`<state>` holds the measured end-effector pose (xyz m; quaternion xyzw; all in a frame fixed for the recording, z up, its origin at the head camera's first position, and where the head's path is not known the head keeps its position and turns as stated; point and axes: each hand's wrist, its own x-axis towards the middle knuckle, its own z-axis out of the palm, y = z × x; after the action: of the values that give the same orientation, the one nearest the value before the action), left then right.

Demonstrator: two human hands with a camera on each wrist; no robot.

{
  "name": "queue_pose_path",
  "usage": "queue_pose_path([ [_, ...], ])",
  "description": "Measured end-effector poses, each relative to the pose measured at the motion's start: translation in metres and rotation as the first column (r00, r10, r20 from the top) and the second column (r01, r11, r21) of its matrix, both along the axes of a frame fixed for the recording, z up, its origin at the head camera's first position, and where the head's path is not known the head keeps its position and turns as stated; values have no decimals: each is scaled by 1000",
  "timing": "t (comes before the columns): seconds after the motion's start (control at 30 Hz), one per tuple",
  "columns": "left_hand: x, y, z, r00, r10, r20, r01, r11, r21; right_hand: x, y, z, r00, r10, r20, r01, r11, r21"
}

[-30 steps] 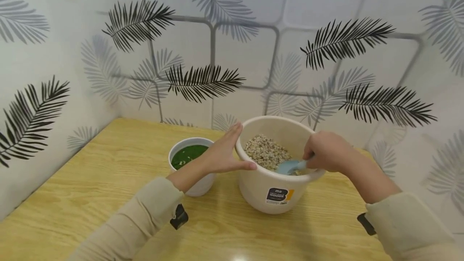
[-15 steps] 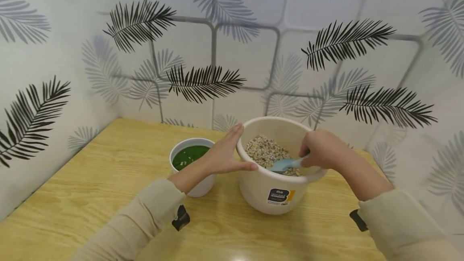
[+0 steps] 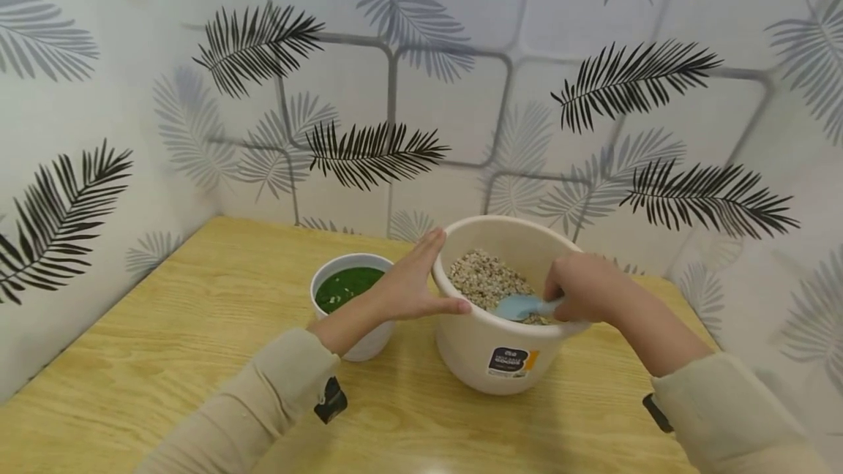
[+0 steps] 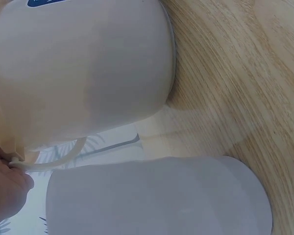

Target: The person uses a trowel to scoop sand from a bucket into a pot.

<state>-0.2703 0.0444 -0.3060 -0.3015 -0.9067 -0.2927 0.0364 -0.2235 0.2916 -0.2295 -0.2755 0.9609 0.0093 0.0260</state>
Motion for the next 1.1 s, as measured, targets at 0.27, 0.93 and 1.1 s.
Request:
queue_pose_path([
  [0.27, 2, 1, -1, 1000, 2, 7, -2, 1000, 17, -1, 1, -1, 998, 41, 48, -38, 998, -55],
  [0.93, 2, 1, -2, 1000, 9, 1, -9, 1000, 29, -4, -10, -14, 988, 72, 136, -35, 966, -255],
  [1.1, 1, 1, -2, 1000, 9, 1, -9, 999, 35, -5, -13, -13, 991, 27, 134, 10, 963, -270],
])
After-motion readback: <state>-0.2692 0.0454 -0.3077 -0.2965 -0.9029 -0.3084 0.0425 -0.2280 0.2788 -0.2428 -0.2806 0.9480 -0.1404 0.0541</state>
